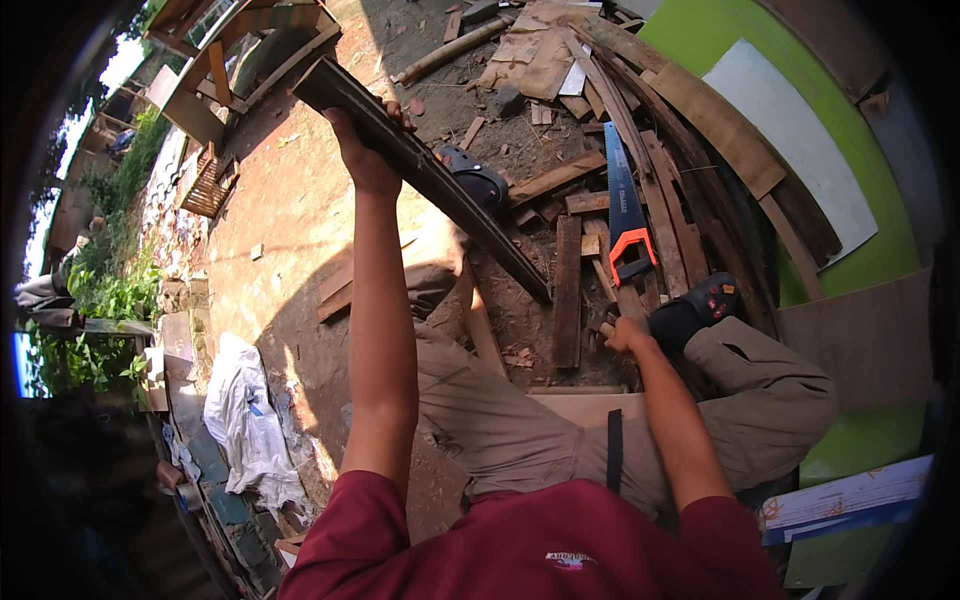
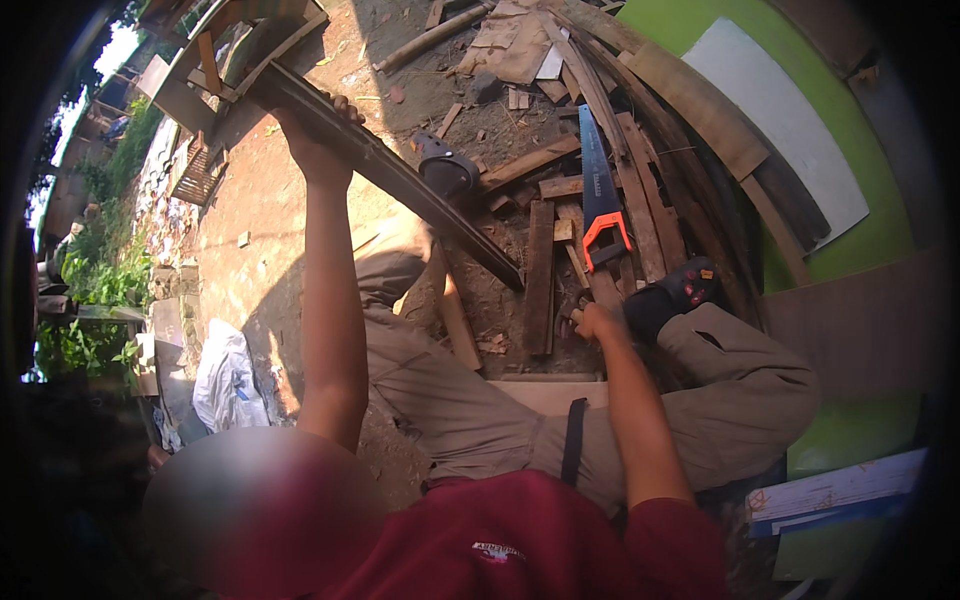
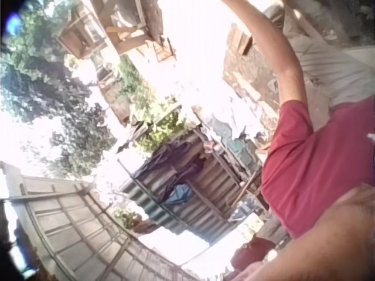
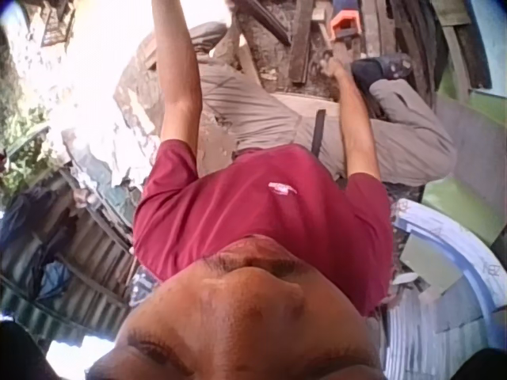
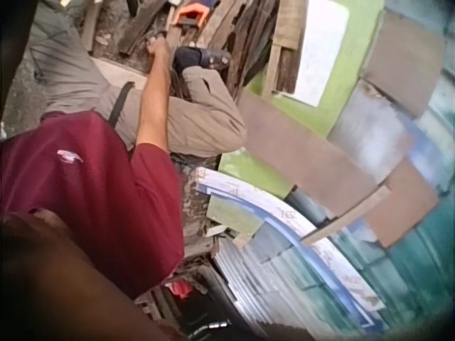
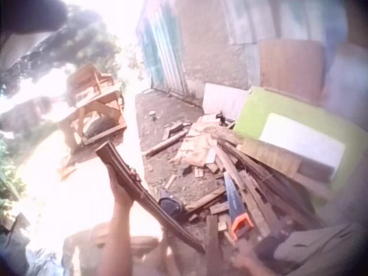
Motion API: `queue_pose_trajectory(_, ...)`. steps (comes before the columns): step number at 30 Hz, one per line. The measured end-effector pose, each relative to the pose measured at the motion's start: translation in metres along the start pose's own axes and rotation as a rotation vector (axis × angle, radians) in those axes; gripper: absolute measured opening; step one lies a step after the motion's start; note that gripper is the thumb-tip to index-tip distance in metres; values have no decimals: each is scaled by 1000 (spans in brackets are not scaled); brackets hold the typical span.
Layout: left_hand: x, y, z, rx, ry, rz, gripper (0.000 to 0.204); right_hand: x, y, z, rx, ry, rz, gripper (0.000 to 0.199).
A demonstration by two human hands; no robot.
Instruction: The person sits on the ground and uses a hammer to split a long wooden plank into smaller pieces. They repeatedly position the plank, strike it with the hammer, and separate the resulting sections.
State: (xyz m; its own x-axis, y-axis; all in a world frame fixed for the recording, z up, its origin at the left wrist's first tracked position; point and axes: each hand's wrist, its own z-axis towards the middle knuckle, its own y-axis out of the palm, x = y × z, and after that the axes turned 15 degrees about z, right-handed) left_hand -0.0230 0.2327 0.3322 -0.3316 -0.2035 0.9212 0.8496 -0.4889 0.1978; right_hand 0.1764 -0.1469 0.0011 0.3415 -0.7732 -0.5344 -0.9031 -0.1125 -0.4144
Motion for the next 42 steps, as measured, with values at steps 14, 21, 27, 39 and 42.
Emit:
queue_pose_trajectory(14,-9,-32,-3,-167,-94,-235,95,-31,-57,51,618,-516,-225,37)
queue_pose_trajectory(21,-9,-22,-15,-540,-28,-470,102,25,-55,67,466,-371,-723,44)
queue_pose_trajectory(27,-10,-3,-18,-537,-54,-464,101,-5,-50,67,431,-255,-736,42)
queue_pose_trajectory(39,-7,3,-24,-558,-35,-487,104,27,-56,81,314,-299,-876,29)
queue_pose_trajectory(42,-11,5,-22,-571,-41,-459,104,27,-60,50,293,-457,-692,45)
